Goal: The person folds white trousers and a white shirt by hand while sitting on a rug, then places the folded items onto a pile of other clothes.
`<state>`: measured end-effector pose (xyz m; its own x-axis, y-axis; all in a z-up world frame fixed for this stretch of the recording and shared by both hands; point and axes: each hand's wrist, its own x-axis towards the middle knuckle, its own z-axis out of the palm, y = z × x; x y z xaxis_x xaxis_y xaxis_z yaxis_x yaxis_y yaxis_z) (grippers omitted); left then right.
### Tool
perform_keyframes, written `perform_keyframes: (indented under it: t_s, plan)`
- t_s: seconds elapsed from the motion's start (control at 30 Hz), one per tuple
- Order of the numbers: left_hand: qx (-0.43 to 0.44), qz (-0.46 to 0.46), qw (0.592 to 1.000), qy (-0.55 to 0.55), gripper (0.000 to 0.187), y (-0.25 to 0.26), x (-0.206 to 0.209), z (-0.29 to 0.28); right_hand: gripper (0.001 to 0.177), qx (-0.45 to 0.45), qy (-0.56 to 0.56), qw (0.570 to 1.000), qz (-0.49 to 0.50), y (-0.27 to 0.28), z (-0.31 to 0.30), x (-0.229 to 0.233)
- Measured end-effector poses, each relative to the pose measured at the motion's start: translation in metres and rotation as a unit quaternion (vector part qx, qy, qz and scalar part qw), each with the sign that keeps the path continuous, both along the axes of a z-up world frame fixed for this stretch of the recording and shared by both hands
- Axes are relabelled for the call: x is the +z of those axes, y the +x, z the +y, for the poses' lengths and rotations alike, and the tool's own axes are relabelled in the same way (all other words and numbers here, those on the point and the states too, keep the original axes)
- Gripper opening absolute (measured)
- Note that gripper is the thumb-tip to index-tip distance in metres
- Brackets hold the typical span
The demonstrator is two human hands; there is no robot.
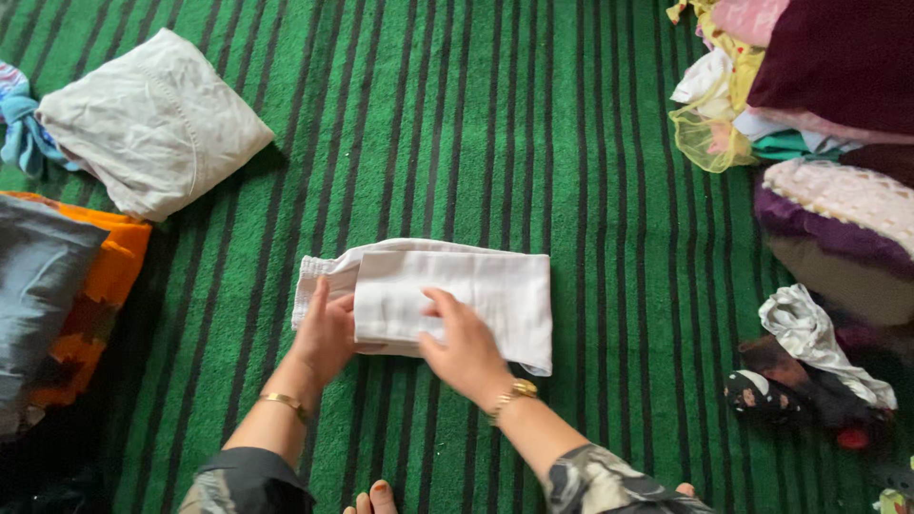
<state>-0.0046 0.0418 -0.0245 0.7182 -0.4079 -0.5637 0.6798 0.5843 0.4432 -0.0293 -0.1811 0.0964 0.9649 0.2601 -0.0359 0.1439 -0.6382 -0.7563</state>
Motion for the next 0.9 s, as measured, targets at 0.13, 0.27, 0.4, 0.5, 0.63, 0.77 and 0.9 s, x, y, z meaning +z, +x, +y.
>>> perform_keyframes:
  t_s: [0.13, 0.27, 0.4, 0.5, 0.63, 0.77, 0.9]
  plan:
    - [-0.048, -0.006, 0.979, 0.196, 0.062, 0.015, -0.038, -0.003, 0.041, -0.010, -0.130, 0.991, -0.035, -0.015, -0.050, -0.023]
    - [0.006, -0.082, 0.923, 0.376, 0.033, 0.023, -0.036, -0.028, 0.048, -0.028, -0.233, 0.965, -0.114, -0.036, -0.073, -0.037]
    - [0.046, -0.219, 0.823, 0.523, 0.028, 0.010, -0.005, -0.026, 0.064, 0.010, -0.281, 0.952, -0.122, -0.044, -0.076, -0.041]
    - [0.078, -0.236, 0.785, 0.567, 0.029, 0.002, 0.021, -0.014, 0.071, 0.040, -0.306, 0.944, -0.117, -0.048, -0.069, -0.042]
    - [0.053, -0.318, 0.638, 0.700, 0.045, -0.012, 0.063, -0.015, 0.072, 0.038, -0.284, 0.951, -0.114, -0.044, -0.068, -0.045]
    - [-0.013, -0.515, 0.605, 0.607, 0.061, -0.038, 0.079, -0.061, 0.054, -0.109, -0.230, 0.958, -0.133, -0.037, -0.090, -0.062]
    - [-0.196, -0.578, 0.583, 0.537, 0.093, -0.059, 0.086, -0.110, 0.060, -0.331, -0.038, 0.941, 0.060, -0.016, -0.119, -0.083]
